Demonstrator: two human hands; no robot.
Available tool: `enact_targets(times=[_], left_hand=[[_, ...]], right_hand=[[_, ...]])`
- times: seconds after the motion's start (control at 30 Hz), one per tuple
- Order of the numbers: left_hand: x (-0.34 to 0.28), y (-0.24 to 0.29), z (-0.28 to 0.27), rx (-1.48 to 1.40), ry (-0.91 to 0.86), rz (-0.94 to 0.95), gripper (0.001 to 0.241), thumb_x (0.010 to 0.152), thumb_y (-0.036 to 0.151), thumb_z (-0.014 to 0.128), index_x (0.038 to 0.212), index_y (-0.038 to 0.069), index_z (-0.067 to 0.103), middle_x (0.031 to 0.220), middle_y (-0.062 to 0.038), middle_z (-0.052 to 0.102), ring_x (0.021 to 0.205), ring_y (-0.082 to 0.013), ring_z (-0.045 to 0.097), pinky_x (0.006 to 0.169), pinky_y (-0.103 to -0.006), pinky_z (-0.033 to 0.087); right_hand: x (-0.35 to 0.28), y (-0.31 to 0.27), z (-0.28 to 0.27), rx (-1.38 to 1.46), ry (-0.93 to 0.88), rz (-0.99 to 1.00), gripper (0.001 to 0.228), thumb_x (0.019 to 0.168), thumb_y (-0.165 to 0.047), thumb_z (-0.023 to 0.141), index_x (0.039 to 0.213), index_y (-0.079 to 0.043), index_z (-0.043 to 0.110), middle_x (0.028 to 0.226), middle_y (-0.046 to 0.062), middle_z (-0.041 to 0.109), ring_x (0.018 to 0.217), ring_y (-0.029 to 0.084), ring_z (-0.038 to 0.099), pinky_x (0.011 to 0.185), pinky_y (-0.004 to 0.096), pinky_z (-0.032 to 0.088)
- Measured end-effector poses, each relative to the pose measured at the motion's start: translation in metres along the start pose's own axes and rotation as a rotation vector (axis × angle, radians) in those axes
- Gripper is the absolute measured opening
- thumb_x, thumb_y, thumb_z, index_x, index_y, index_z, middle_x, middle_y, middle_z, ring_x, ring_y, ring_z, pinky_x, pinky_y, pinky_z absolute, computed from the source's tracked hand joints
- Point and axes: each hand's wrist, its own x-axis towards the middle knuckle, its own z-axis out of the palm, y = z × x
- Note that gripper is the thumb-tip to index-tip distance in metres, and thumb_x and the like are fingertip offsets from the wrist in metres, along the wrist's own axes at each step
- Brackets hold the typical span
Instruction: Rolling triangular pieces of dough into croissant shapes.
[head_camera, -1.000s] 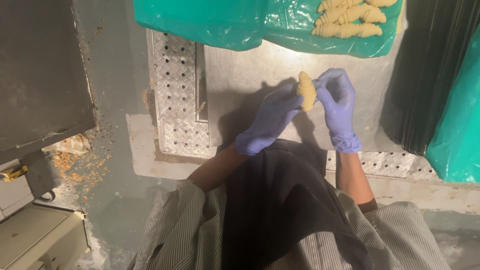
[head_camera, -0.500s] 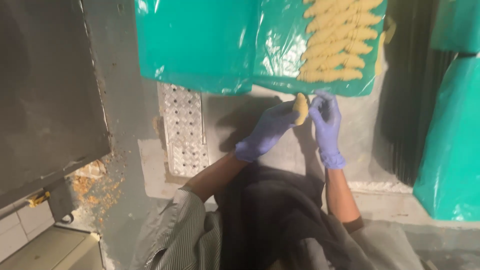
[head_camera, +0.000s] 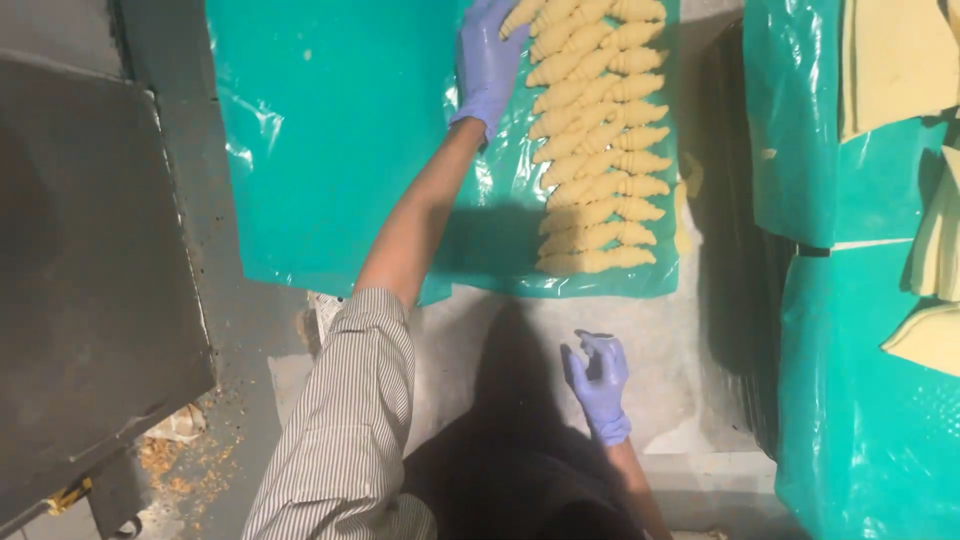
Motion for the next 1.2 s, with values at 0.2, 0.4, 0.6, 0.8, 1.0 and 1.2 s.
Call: enact_targets(times=[0.2,0.4,0.6,0.8,1.0,1.2], left_hand=[[-0.001,-0.016,0.014,0.062,0.056,0.064,0.039,0.082,0.007,0.082,0.12,0.007,0.072,0.124,-0.014,0.068,0.115,-0.0331,0.064,0.101,-0.0393,0.052],[0.001,-0.017,0.023,-0.04,0.021,0.007,0.038,0.086,0.004,0.08,0.123,0.008,0.071,0.118,-0.009,0.065,0.108,-0.026,0.066,0.096,-0.0345,0.054],[0.0,-0.015,0.014,-0.06,-0.004,0.049,0.041,0.089,0.003,0.078,0.129,0.009,0.07,0.116,-0.007,0.06,0.106,-0.0231,0.063,0.093,-0.0332,0.053],[-0.008,0.01,0.003,0.16,-0.128,0.142,0.054,0.096,0.014,0.079,0.146,0.007,0.057,0.136,-0.014,0.053,0.128,-0.0317,0.047,0.111,-0.0438,0.038],[-0.058,0.072,-0.064,0.089,-0.112,0.23,0.064,0.102,0.001,0.062,0.161,-0.002,0.036,0.153,-0.025,0.041,0.143,-0.0391,0.037,0.119,-0.0489,0.032],[-0.223,0.116,-0.124,0.035,-0.028,0.137,0.022,0.097,-0.01,0.055,0.109,0.001,0.069,0.116,-0.016,0.067,0.111,-0.0314,0.065,0.096,-0.041,0.055]], right_hand=[[-0.006,0.016,-0.002,0.091,-0.041,0.057,0.04,0.077,0.005,0.076,0.113,-0.005,0.061,0.11,0.012,0.07,0.089,0.023,0.063,0.074,0.031,0.053],[-0.004,0.019,-0.005,0.037,-0.092,0.068,0.046,0.074,0.005,0.077,0.116,-0.006,0.061,0.114,0.01,0.071,0.091,0.024,0.064,0.079,0.033,0.054],[0.001,0.021,-0.005,0.021,-0.065,0.045,0.049,0.073,0.001,0.079,0.118,-0.006,0.061,0.115,0.011,0.071,0.095,0.028,0.064,0.081,0.037,0.054],[-0.003,0.02,-0.023,-0.07,-0.057,0.011,0.048,0.073,-0.005,0.085,0.116,-0.004,0.065,0.102,0.012,0.067,0.091,0.033,0.063,0.08,0.042,0.052],[-0.032,0.013,-0.105,-0.191,-0.071,-0.394,0.023,0.078,-0.01,0.079,0.095,-0.008,0.064,0.097,0.011,0.066,0.091,0.031,0.064,0.079,0.045,0.052],[0.096,-0.058,-0.287,-0.416,0.307,-0.032,0.021,0.105,-0.005,0.068,0.124,-0.001,0.061,0.118,0.016,0.064,0.106,0.033,0.063,0.092,0.041,0.05]])
